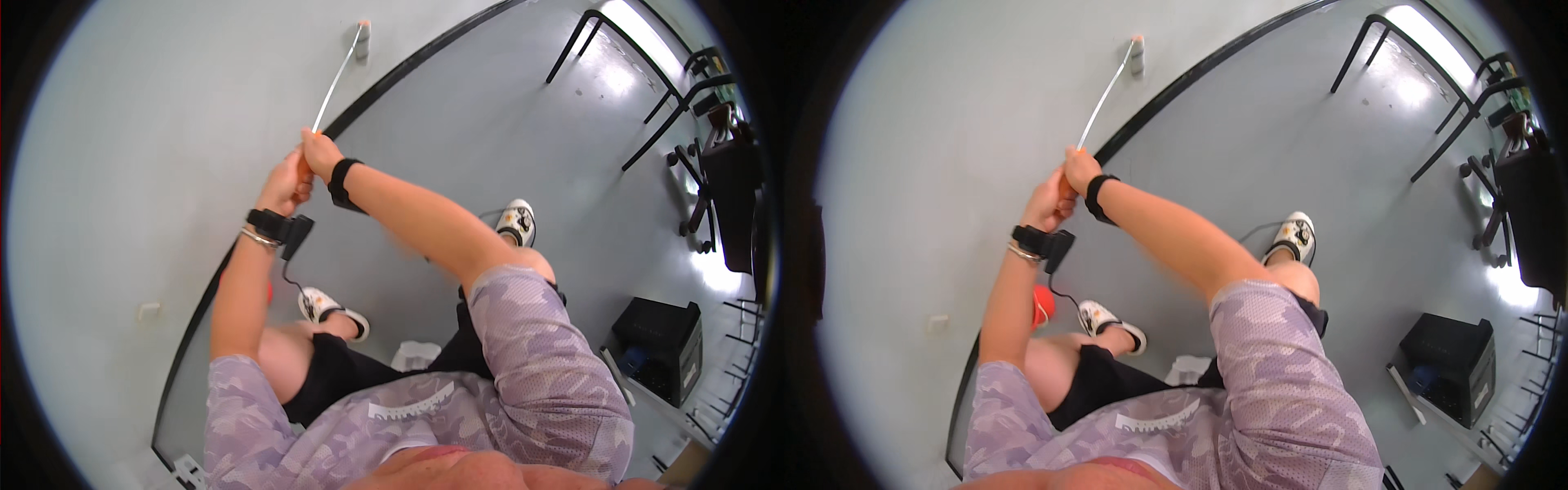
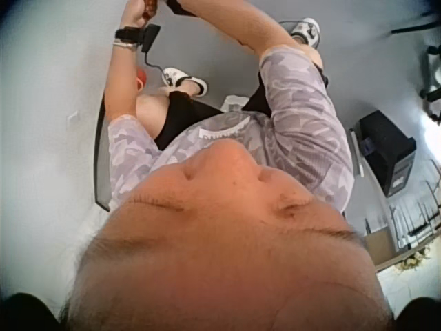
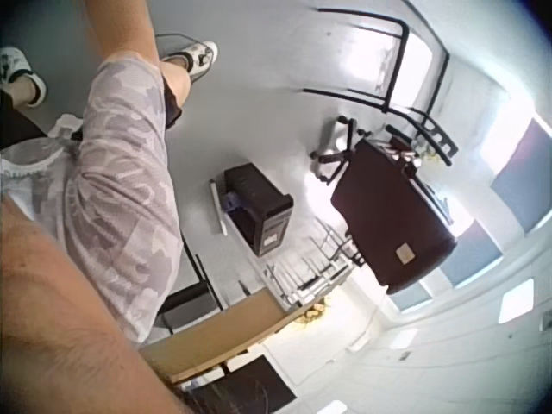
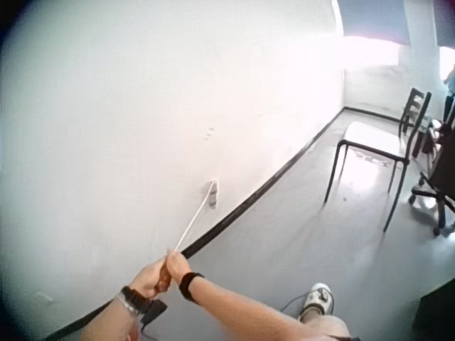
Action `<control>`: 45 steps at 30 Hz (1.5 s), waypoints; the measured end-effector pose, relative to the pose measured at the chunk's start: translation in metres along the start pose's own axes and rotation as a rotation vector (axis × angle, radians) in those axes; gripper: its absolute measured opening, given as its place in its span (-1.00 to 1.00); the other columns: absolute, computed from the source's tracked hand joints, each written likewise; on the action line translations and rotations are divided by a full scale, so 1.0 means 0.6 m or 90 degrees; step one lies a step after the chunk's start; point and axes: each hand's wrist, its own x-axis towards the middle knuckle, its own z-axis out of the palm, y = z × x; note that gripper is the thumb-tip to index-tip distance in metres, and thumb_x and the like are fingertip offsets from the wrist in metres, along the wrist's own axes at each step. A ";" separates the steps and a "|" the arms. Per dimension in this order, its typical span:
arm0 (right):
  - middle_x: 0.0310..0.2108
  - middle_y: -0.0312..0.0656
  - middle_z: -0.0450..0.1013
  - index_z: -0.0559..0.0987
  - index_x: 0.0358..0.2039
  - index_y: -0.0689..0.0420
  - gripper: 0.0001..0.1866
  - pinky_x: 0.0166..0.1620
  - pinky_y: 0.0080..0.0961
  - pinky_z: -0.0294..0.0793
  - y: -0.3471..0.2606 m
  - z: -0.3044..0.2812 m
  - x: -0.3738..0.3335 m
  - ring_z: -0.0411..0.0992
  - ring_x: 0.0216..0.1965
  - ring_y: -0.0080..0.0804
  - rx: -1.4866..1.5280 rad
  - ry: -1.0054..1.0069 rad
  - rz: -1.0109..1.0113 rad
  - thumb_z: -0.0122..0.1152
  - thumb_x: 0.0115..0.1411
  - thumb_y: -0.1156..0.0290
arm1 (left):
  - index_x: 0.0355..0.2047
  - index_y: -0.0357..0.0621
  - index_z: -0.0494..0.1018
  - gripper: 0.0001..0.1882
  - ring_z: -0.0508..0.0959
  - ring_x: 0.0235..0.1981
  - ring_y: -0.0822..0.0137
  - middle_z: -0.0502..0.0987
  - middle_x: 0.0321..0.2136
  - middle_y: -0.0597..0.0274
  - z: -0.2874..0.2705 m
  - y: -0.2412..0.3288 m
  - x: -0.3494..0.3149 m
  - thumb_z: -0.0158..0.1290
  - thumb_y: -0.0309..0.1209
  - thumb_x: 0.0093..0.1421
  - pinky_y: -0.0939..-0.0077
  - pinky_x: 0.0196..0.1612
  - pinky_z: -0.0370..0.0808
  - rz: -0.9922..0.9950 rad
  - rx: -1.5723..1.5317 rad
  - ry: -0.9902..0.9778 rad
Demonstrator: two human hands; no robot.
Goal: Use a paint roller to apply paint to a wall or ceiling area while seated.
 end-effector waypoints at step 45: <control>-0.36 -0.18 0.42 0.44 -0.28 0.14 -0.70 -0.21 -0.35 0.39 -0.060 -0.168 -0.597 0.41 -0.25 -0.24 -0.831 -0.796 -0.250 0.14 0.08 0.20 | -0.34 -0.21 0.36 -0.71 0.51 -0.35 -0.09 0.52 -0.42 -0.08 -0.010 -0.440 0.005 -0.01 -0.28 -0.04 0.09 -0.28 0.43 0.057 0.611 0.293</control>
